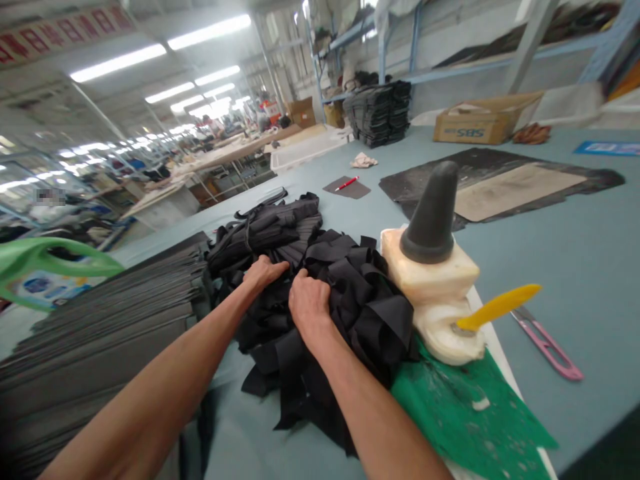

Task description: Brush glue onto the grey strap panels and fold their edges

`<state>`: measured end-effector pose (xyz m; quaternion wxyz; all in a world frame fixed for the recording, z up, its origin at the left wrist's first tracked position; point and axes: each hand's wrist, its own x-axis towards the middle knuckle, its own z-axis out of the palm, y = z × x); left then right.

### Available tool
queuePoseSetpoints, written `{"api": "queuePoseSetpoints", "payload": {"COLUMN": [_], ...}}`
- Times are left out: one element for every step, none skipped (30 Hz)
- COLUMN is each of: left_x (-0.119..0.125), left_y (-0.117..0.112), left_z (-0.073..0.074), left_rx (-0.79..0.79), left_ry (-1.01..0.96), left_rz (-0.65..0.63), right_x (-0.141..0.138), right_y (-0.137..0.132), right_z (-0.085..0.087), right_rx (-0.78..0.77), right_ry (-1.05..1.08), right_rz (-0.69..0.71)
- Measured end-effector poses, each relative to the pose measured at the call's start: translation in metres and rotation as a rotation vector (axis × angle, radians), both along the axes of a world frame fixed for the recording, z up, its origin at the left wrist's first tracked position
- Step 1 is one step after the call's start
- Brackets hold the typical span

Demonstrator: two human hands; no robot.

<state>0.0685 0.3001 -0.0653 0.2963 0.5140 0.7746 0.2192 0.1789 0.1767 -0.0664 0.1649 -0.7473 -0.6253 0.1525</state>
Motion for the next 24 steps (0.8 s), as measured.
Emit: {"api": "queuePoseSetpoints", "payload": {"left_x": [0.002,0.002,0.002,0.001,-0.002,-0.005,-0.008,-0.012,-0.015,-0.018,-0.02,-0.021,-0.021,-0.022,-0.022,-0.022,-0.022,-0.023,-0.024,-0.025,-0.026,-0.027,-0.028,-0.028], "left_y": [0.0,0.0,0.0,0.001,0.001,0.002,0.003,0.005,0.007,0.008,0.01,0.011,0.011,0.011,0.011,0.01,0.008,0.006,0.005,0.003,0.001,0.0,-0.002,-0.003], "left_z": [-0.001,-0.002,-0.002,-0.001,0.001,0.003,0.006,0.01,0.014,0.019,0.023,0.027,0.031,0.035,0.038,0.04,0.042,0.044,0.045,0.047,0.048,0.049,0.049,0.05], "left_rx": [0.001,0.002,0.0,-0.009,-0.025,-0.046,-0.073,-0.106,-0.144,-0.183,-0.221,-0.254,-0.279,-0.294,-0.304,-0.307,-0.305,-0.301,-0.297,-0.292,-0.289,-0.286,-0.285,-0.283], "left_ry": [-0.007,-0.026,-0.054,-0.091,-0.136,-0.188,-0.244,-0.303,-0.362,-0.418,-0.472,-0.523,-0.572,-0.617,-0.66,-0.702,-0.743,-0.782,-0.818,-0.851,-0.88,-0.906,-0.93,-0.951], "left_rz": [0.021,0.039,0.052,0.062,0.068,0.071,0.072,0.07,0.068,0.065,0.063,0.062,0.061,0.062,0.063,0.065,0.066,0.066,0.066,0.066,0.067,0.067,0.069,0.07], "right_x": [0.0,0.0,0.0,0.0,0.0,0.0,0.001,0.001,0.001,0.001,0.001,0.001,0.001,0.002,0.002,0.002,0.001,0.001,0.001,0.001,0.001,0.001,0.0,0.0], "right_y": [0.0,-0.001,-0.001,-0.001,-0.001,-0.001,-0.001,-0.001,-0.001,-0.001,0.0,0.0,0.0,0.0,0.001,0.001,0.002,0.002,0.002,0.003,0.003,0.003,0.003,0.003], "right_z": [0.0,0.0,0.0,0.0,0.001,0.001,0.002,0.002,0.003,0.003,0.003,0.003,0.002,0.002,0.001,0.0,-0.002,-0.003,-0.004,-0.005,-0.006,-0.007,-0.007,-0.007], "right_rx": [-0.004,-0.007,-0.012,-0.016,-0.019,-0.021,-0.023,-0.023,-0.023,-0.023,-0.023,-0.021,-0.019,-0.016,-0.013,-0.009,-0.005,0.0,0.004,0.009,0.012,0.015,0.017,0.017], "right_ry": [-0.008,-0.016,-0.022,-0.027,-0.031,-0.034,-0.036,-0.037,-0.037,-0.036,-0.034,-0.032,-0.03,-0.027,-0.024,-0.021,-0.018,-0.015,-0.012,-0.009,-0.007,-0.004,-0.002,0.0], "right_rz": [0.002,0.006,0.009,0.012,0.013,0.013,0.013,0.011,0.009,0.007,0.005,0.003,0.0,-0.002,-0.005,-0.009,-0.012,-0.015,-0.017,-0.018,-0.018,-0.017,-0.016,-0.016]}}
